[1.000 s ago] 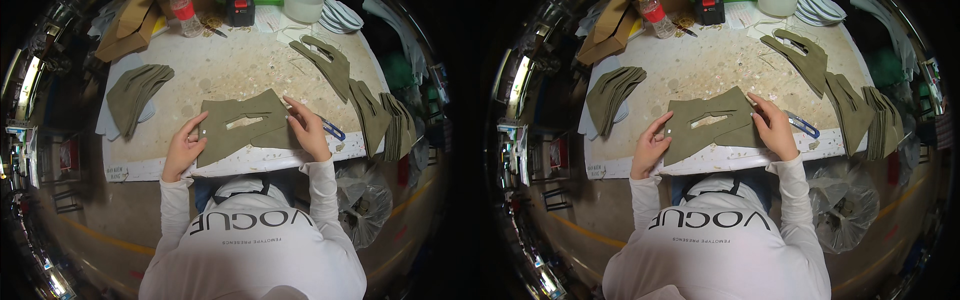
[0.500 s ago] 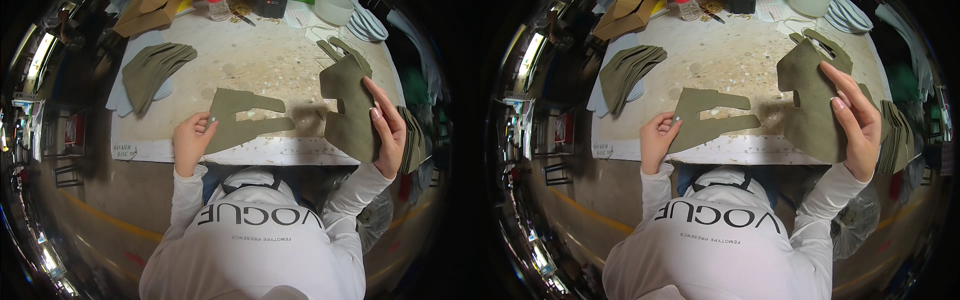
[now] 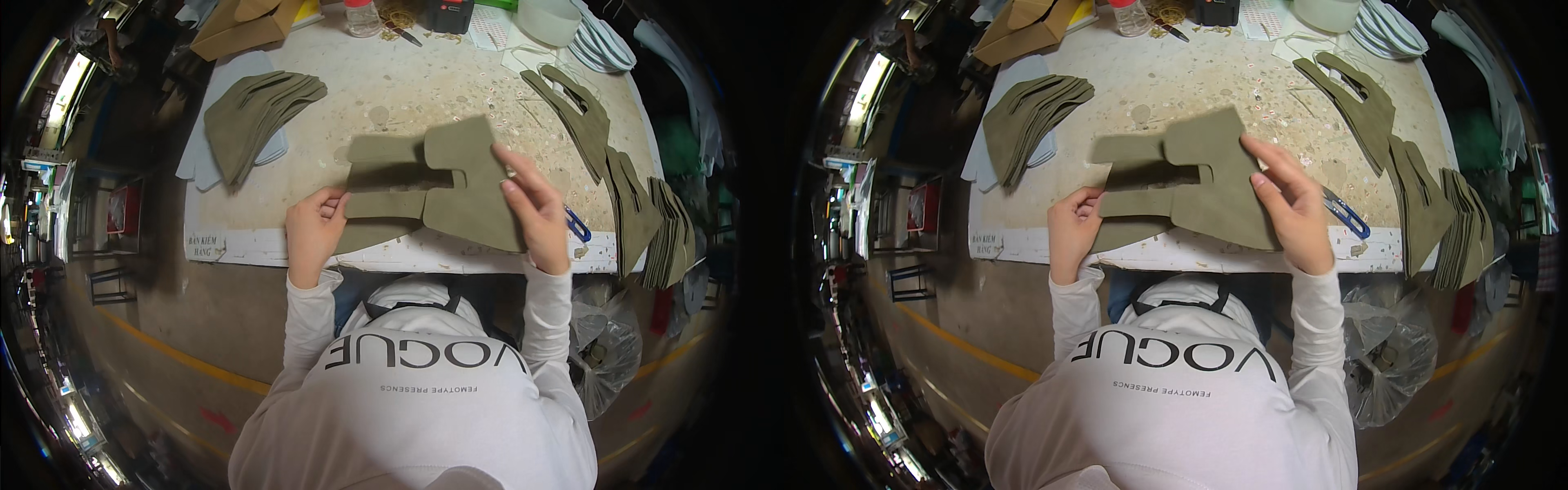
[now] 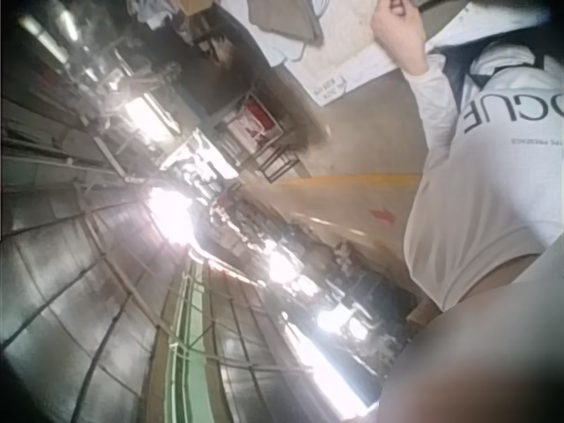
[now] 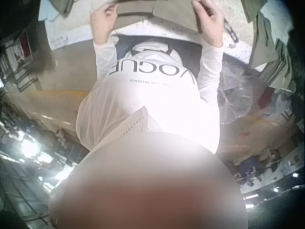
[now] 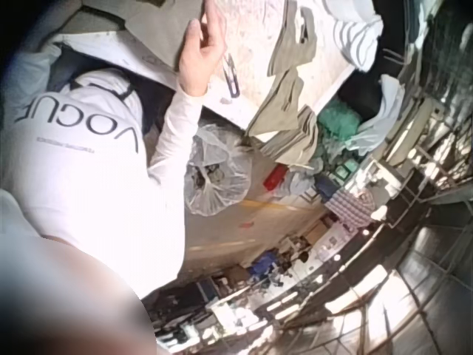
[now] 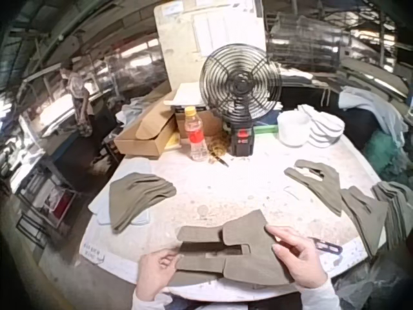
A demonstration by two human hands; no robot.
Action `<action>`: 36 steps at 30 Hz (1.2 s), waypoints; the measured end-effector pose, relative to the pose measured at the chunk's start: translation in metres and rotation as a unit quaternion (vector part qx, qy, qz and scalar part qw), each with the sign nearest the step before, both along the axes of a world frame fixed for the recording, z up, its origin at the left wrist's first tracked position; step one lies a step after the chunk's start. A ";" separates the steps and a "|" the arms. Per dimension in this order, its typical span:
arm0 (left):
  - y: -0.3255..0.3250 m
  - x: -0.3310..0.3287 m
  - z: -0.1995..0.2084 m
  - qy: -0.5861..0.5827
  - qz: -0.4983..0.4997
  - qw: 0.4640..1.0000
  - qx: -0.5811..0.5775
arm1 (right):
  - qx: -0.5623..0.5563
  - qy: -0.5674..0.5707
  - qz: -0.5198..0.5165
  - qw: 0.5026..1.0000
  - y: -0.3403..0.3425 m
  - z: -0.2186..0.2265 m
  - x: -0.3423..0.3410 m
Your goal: The person sorts and stacks olive-green fabric pieces on a worktable, aligning edges and folding them into neat piles. They occasionally move pieces aside and reposition stacks, then tie a bundle with a rubber band and place it into a plastic bag.
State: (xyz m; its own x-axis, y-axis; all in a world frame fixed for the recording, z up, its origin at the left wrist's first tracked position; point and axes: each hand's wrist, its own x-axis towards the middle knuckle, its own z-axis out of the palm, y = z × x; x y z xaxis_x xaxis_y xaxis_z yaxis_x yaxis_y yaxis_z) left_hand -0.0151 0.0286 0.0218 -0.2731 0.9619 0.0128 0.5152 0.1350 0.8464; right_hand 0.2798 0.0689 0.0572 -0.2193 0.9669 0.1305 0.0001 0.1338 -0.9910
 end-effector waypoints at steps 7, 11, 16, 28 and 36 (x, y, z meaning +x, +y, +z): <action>0.005 -0.002 0.002 -0.064 -0.084 0.994 0.026 | 0.030 -0.109 -0.032 0.993 0.001 -0.061 0.010; 0.010 0.000 -0.002 -0.063 -0.145 0.986 0.044 | 0.050 -0.136 -0.032 0.989 0.001 -0.050 0.008; -0.010 0.016 -0.003 -0.019 -0.101 0.993 0.059 | 0.011 -0.131 -0.072 0.989 0.005 0.025 0.042; -0.022 0.032 0.011 -0.017 -0.072 0.995 0.068 | 0.205 -0.406 -0.015 0.891 0.001 0.030 -0.047; -0.024 0.025 -0.002 -0.118 -0.071 0.990 0.023 | 0.139 -0.302 0.083 0.939 -0.026 -0.009 -0.130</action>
State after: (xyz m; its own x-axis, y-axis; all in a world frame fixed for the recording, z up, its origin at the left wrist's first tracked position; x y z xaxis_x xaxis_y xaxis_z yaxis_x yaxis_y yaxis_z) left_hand 0.0096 0.0047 0.0202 -0.1361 0.9906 0.0098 0.3135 0.0337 0.9490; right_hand 0.1497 0.0425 0.0483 -0.4802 0.8593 0.1764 0.5077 0.4362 -0.7430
